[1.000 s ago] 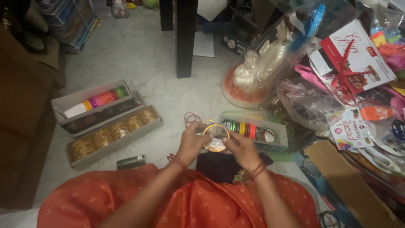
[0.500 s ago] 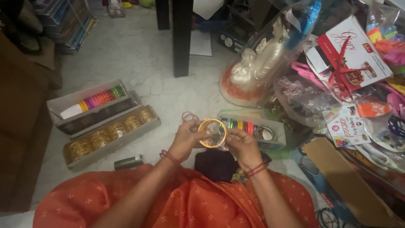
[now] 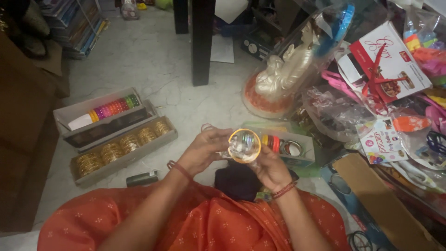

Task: Organizing and packaging bangles into various boxes and plastic bags on the floor.

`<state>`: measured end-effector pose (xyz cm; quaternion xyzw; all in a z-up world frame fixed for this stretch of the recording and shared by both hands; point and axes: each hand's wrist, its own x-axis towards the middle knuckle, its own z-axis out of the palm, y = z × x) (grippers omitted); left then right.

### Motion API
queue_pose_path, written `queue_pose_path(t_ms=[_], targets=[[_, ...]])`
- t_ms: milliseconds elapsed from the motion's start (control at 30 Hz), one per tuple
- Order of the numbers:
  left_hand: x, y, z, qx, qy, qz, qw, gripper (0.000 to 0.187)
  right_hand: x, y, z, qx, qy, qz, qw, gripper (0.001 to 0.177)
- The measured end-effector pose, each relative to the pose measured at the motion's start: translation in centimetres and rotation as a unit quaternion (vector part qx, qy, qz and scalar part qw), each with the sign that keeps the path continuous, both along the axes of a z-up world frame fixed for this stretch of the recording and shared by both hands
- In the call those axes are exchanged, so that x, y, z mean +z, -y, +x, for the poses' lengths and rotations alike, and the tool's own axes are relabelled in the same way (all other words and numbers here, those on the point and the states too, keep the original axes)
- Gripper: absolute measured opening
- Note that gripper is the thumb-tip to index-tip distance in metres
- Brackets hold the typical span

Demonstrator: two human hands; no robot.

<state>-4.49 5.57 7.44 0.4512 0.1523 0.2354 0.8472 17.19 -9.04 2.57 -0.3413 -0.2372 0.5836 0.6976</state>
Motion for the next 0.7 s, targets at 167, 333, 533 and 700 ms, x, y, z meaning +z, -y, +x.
queue_pose_path(t_ms=[167, 333, 533, 700], targets=[[0.0, 0.8, 0.5, 0.007, 0.013, -0.040, 0.999, 0.058, -2.4, -0.1, 0.5, 0.067, -0.073, 0.032, 0.995, 0.039], [1.2, 2.1, 0.8, -0.064, 0.024, -0.004, 0.998, 0.080, -1.2, 0.1, -0.7, 0.141, -0.181, 0.036, 0.973, 0.033], [0.4, 2.7, 0.5, -0.122, 0.090, 0.092, 0.984, 0.095, -1.9, 0.5, -1.6, 0.124, -0.157, -0.008, 0.980, 0.045], [2.5, 3.3, 0.3, -0.061, 0.065, 0.142, 0.986, 0.081, -2.8, 0.2, -1.9, 0.101, -0.177, -0.061, 0.977, 0.033]])
